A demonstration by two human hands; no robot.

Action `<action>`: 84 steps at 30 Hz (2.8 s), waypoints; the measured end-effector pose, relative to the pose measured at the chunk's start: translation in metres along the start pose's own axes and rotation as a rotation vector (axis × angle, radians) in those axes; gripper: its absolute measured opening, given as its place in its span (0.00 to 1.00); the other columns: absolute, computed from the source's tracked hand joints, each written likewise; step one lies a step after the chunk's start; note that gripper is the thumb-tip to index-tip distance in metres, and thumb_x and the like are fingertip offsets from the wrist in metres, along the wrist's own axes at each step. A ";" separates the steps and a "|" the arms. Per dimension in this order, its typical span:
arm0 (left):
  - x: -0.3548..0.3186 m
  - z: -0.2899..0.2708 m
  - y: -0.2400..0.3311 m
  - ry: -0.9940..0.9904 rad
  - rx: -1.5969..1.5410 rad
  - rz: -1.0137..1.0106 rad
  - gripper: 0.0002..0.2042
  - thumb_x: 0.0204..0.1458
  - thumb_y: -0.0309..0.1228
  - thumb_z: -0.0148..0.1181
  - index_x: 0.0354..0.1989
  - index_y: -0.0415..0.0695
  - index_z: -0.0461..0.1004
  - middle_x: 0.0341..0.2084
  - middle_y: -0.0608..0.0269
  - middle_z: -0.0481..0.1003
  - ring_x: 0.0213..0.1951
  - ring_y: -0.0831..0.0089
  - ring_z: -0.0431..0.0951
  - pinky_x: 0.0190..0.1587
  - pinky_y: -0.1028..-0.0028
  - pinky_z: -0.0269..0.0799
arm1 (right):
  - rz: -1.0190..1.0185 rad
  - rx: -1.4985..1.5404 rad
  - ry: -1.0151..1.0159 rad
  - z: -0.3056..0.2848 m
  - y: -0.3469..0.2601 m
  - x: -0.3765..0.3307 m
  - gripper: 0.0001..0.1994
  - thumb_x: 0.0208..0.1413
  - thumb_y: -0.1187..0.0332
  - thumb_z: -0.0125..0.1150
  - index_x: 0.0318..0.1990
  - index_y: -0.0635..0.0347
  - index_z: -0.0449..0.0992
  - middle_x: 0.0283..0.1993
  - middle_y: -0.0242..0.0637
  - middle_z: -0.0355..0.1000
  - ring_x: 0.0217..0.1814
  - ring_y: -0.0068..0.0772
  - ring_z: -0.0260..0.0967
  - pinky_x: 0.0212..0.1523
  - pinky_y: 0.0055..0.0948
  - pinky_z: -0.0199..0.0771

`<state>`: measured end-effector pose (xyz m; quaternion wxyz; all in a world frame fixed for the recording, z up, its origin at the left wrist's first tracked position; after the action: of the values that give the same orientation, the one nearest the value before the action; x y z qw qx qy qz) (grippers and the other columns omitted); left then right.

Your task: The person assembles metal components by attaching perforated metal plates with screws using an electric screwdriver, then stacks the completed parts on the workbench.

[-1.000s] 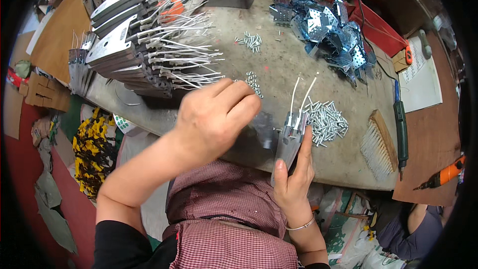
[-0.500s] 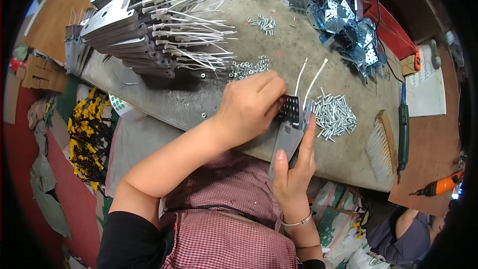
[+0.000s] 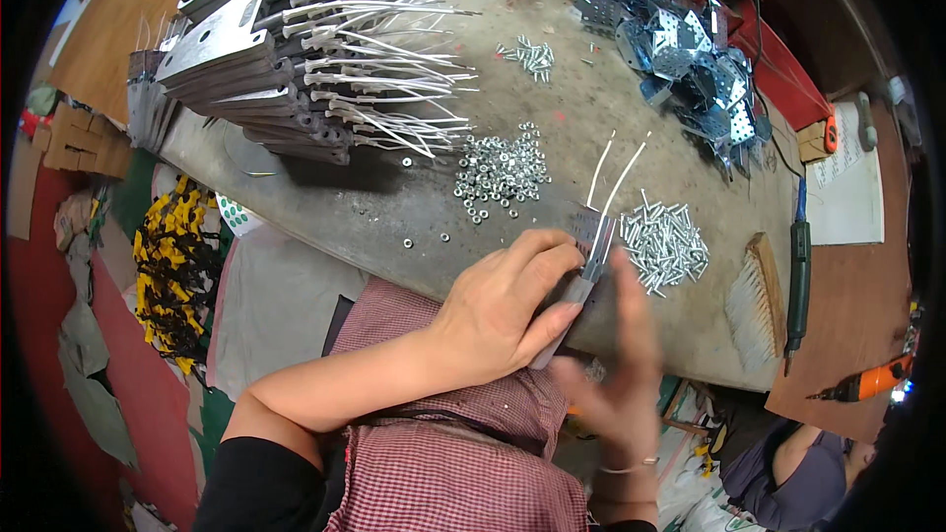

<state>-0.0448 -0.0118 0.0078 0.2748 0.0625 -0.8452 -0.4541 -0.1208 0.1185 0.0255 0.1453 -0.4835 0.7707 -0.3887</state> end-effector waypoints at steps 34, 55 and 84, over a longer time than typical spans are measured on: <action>-0.003 -0.079 -0.014 -0.308 0.715 0.072 0.08 0.36 0.19 0.63 0.26 0.40 0.71 0.23 0.60 0.69 0.28 0.62 0.71 0.30 0.68 0.68 | -0.194 1.655 0.700 -0.105 0.067 -0.020 0.16 0.54 0.61 0.52 0.43 0.63 0.62 0.28 0.31 0.57 0.33 0.26 0.58 0.46 0.32 0.66; 0.022 -0.010 -0.015 0.062 -0.439 -0.272 0.05 0.43 0.17 0.63 0.30 0.35 0.77 0.27 0.60 0.76 0.30 0.76 0.74 0.32 0.79 0.68 | -0.085 1.695 1.174 -0.052 0.096 0.003 0.13 0.55 0.59 0.49 0.39 0.59 0.61 0.25 0.27 0.58 0.24 0.21 0.61 0.35 0.29 0.73; 0.017 -0.010 -0.006 0.015 -0.257 -0.354 0.09 0.42 0.22 0.66 0.33 0.36 0.74 0.28 0.61 0.73 0.29 0.76 0.74 0.28 0.79 0.69 | -0.301 1.930 0.950 -0.048 0.081 0.005 0.13 0.53 0.60 0.54 0.36 0.60 0.65 0.25 0.28 0.60 0.28 0.23 0.61 0.40 0.30 0.70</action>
<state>-0.0547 -0.0281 0.0141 0.2027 0.1777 -0.7542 -0.5988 -0.2028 0.1546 -0.0022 0.1017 -0.0552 0.0507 -0.9920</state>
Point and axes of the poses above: each hand's wrist, its own x-axis towards the middle knuckle, its own z-axis out of the palm, y = z × x, the point moved 5 cm from there along x, towards the middle knuckle
